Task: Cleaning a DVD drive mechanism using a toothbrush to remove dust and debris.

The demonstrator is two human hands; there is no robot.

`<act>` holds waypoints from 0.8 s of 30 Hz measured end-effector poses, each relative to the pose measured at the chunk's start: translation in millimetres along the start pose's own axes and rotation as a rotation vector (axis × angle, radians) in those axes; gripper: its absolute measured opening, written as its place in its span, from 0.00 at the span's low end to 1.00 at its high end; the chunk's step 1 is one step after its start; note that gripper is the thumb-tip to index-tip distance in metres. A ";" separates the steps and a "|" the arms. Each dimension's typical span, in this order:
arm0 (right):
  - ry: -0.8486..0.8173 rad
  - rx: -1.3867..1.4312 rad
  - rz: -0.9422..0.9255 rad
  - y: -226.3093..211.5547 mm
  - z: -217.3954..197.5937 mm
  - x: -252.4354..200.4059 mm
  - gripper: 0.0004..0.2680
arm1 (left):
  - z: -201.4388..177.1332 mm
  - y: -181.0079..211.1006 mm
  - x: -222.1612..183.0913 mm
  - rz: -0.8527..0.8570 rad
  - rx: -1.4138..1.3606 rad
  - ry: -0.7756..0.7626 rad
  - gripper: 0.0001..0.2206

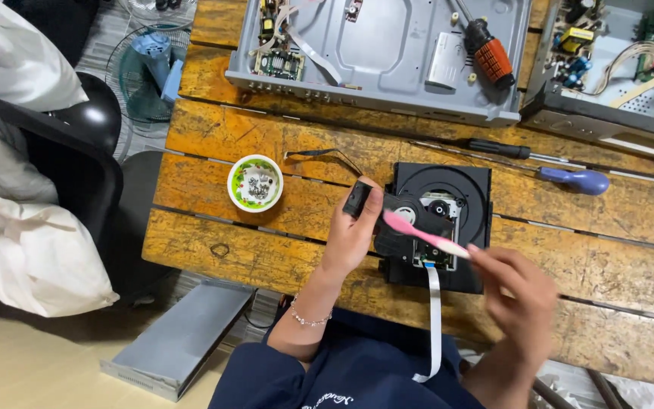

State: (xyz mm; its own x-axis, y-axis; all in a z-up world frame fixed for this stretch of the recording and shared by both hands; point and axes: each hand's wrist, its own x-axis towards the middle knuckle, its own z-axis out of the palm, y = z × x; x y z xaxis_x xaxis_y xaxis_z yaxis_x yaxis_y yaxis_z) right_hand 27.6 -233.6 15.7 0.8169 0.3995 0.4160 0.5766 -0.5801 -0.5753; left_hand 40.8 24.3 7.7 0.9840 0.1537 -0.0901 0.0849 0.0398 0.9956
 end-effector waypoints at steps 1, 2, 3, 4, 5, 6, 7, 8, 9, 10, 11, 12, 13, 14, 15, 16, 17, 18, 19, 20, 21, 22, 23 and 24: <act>-0.001 -0.001 0.000 7.2 -2.6 -2.2 0.09 | -2.0 0.8 2.0 0.000 -0.001 0.001 0.22; 0.024 -0.028 0.052 14.5 -6.4 -5.1 0.08 | -3.1 1.2 2.2 0.002 0.000 0.002 0.21; 0.048 -0.056 0.104 22.0 -10.4 -8.1 0.07 | -4.0 1.5 2.3 0.003 0.002 0.004 0.20; 0.050 -0.055 0.106 28.8 -1.4 -11.4 0.07 | -3.1 0.2 2.9 0.003 0.004 0.003 0.20; 0.063 -0.063 0.058 35.7 7.6 -14.7 0.08 | -2.0 -1.3 3.4 -0.008 -0.012 -0.033 0.20; 0.074 -0.073 0.009 43.2 15.5 -18.1 0.09 | 0.1 -3.2 3.8 -0.020 -0.032 -0.069 0.20; 0.073 -0.074 0.010 32.3 13.6 -10.5 0.09 | 0.8 -9.5 7.7 -0.021 -0.033 -0.069 0.20; 0.015 -0.016 0.001 20.0 12.4 -3.4 0.09 | 0.5 -15.3 10.8 -0.050 -0.080 -0.056 0.23; -0.044 0.043 -0.009 7.7 11.1 3.8 0.09 | 0.2 -21.0 13.8 -0.079 -0.126 -0.042 0.26; -0.040 0.042 -0.006 19.0 7.7 -2.0 0.09 | -3.8 -15.2 12.4 -0.079 -0.124 -0.046 0.26; -0.056 0.061 0.039 30.2 4.4 -7.9 0.10 | -8.0 -9.3 11.0 -0.104 -0.092 -0.009 0.22; -0.075 0.075 0.082 42.1 -1.8 -13.1 0.13 | -10.1 -3.5 9.6 -0.130 -0.068 0.028 0.19; -0.077 0.070 0.082 43.1 4.3 -12.5 0.13 | -9.2 -4.9 9.9 -0.129 -0.073 0.026 0.19; -0.045 0.046 0.079 45.5 9.2 -11.7 0.11 | -6.7 -6.9 10.4 -0.136 -0.107 0.024 0.17; -0.013 0.023 0.075 48.5 13.9 -11.1 0.09 | -3.8 -9.0 11.1 -0.143 -0.141 0.021 0.16; -0.016 0.025 0.083 38.3 15.8 -4.9 0.09 | -2.2 -17.4 13.2 -0.151 -0.139 0.019 0.16; -0.028 -0.018 0.020 28.3 17.6 1.5 0.08 | -0.5 -25.7 15.2 -0.165 -0.265 0.084 0.16; -0.039 -0.063 -0.043 18.0 19.2 8.6 0.07 | 1.0 -33.5 17.7 -0.177 -0.391 0.149 0.16; -0.040 -0.062 -0.036 24.1 14.8 4.1 0.07 | -0.3 -32.5 19.3 -0.184 -0.389 0.146 0.16; -0.054 0.019 0.025 31.2 10.0 0.5 0.09 | -1.3 -32.0 20.1 -0.126 -0.435 0.150 0.15; -0.068 0.101 0.085 37.6 5.4 -3.4 0.12 | -2.8 -31.4 20.2 -0.068 -0.480 0.154 0.15; -0.074 0.102 0.081 33.6 8.5 1.6 0.12 | 1.2 -34.5 22.3 -0.067 -0.484 0.161 0.15; -0.002 0.049 0.091 29.4 11.7 5.8 0.09 | 5.3 -37.8 23.6 -0.059 -0.609 0.180 0.13; 0.066 0.000 0.108 22.5 15.3 5.7 0.06 | 8.5 -41.7 20.4 -0.058 -0.730 0.202 0.12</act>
State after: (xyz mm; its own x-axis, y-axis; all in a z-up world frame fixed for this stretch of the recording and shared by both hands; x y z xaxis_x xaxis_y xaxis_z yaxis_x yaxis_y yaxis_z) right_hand 45.4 -233.5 -5.6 0.8716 0.2869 0.3975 0.4856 -0.6168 -0.6195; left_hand 58.7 17.3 -35.5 0.9274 0.3061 -0.2149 -0.0581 0.6856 0.7256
